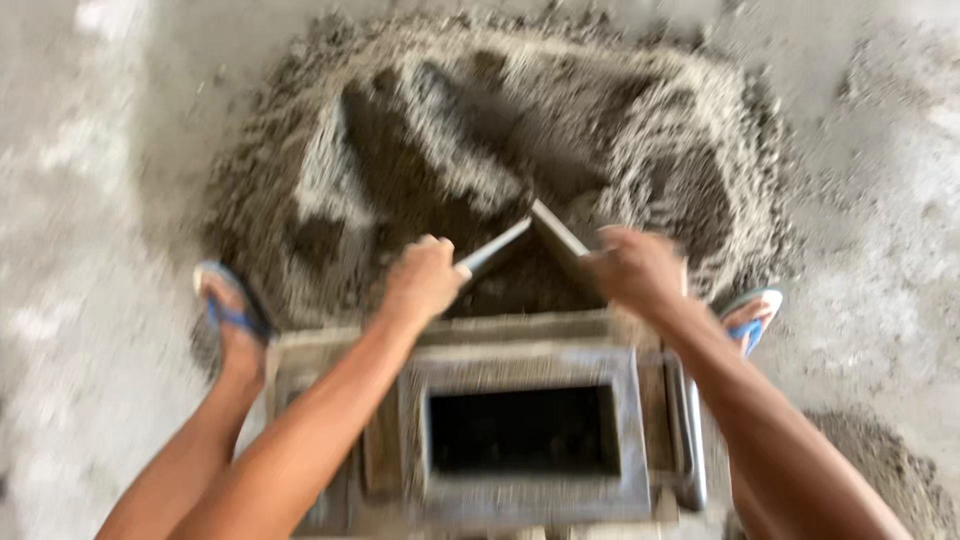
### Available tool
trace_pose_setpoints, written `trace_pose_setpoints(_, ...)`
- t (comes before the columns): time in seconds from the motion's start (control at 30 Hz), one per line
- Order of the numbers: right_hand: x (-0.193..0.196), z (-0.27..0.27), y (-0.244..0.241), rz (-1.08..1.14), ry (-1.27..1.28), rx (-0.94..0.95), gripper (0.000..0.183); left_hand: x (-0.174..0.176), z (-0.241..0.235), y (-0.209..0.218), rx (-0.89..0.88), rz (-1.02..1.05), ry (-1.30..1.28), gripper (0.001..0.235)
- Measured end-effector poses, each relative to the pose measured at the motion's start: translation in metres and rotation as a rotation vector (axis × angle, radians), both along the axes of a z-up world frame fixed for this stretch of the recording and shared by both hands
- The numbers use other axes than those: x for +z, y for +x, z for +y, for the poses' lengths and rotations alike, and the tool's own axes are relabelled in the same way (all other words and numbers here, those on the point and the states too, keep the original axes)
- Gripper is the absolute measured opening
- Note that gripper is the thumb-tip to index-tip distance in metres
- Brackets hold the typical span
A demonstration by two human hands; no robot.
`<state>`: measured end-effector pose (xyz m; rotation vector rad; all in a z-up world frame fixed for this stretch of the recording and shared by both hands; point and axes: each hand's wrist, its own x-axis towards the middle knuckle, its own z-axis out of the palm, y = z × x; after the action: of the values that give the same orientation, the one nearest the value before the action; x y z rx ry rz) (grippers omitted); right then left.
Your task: The person fills a rectangular metal mold with wet concrete using a trowel, levels the surface, and then flips the mold to release the formed brick onto a stack. They repeat this process, using a flat tool to scrape excess material from the mold's edges.
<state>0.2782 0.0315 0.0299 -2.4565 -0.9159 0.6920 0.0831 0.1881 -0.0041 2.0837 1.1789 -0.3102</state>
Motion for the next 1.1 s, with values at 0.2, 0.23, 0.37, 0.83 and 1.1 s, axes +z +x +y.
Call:
trace_pose_setpoints(0.2, -0.126, 0.049, 0.04, -0.152, -0.413, 0.397, 0.022, -0.115, 0.012, 0.042, -0.285, 0.048, 0.036, 0.043)
trace_pose_setpoints(0.23, -0.138, 0.049, 0.048, -0.133, -0.447, 0.374, 0.02, -0.121, 0.015, 0.037, -0.309, 0.03, 0.02, 0.035)
trace_pose_setpoints(0.37, -0.117, 0.108, 0.108, -0.297, -0.225, 0.4, 0.014, -0.039, 0.099, 0.036, -0.25, 0.094, 0.303, 0.03)
trace_pose_setpoints(0.83, -0.227, 0.3, 0.141, -0.14, 0.016, 0.336, 0.013, -0.173, 0.268, 0.088, 0.012, -0.151, 0.143, 0.03)
trace_pose_setpoints(1.1, -0.293, 0.16, 0.071, -0.139, 0.197, 0.353, 0.045, -0.177, 0.141, 0.036, 0.109, -0.282, 0.033, 0.036)
